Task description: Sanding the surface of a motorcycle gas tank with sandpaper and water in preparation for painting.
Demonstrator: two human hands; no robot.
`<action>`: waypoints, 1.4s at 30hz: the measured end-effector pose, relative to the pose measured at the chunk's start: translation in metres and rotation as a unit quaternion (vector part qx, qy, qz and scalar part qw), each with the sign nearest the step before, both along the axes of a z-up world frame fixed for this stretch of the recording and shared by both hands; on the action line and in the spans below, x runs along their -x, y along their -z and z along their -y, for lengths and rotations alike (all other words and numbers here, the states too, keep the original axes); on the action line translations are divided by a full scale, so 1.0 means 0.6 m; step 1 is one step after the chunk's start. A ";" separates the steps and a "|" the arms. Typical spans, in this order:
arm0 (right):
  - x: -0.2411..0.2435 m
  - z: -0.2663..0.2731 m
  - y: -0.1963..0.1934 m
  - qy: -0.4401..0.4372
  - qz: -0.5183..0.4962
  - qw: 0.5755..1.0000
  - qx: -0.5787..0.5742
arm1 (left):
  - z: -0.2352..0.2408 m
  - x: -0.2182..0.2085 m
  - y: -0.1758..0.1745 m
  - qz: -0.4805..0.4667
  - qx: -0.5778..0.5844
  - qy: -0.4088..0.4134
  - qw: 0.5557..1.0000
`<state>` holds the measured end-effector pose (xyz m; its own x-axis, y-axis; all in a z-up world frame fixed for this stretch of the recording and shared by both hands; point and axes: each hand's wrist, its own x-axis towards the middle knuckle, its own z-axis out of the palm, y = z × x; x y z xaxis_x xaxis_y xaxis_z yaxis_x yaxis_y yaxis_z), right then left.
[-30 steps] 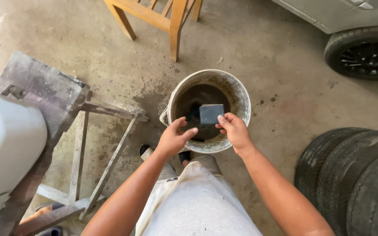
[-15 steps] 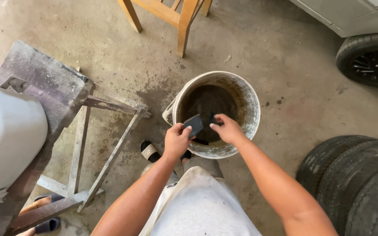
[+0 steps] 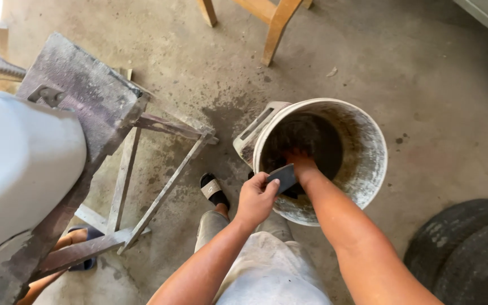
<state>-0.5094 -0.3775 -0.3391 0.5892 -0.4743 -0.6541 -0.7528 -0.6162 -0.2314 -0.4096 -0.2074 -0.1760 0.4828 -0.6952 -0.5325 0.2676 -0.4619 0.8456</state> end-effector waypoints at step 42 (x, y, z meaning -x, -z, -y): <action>0.140 -0.024 -0.054 0.368 0.298 0.879 0.057 | 0.033 0.008 -0.033 0.159 -0.122 0.027 0.979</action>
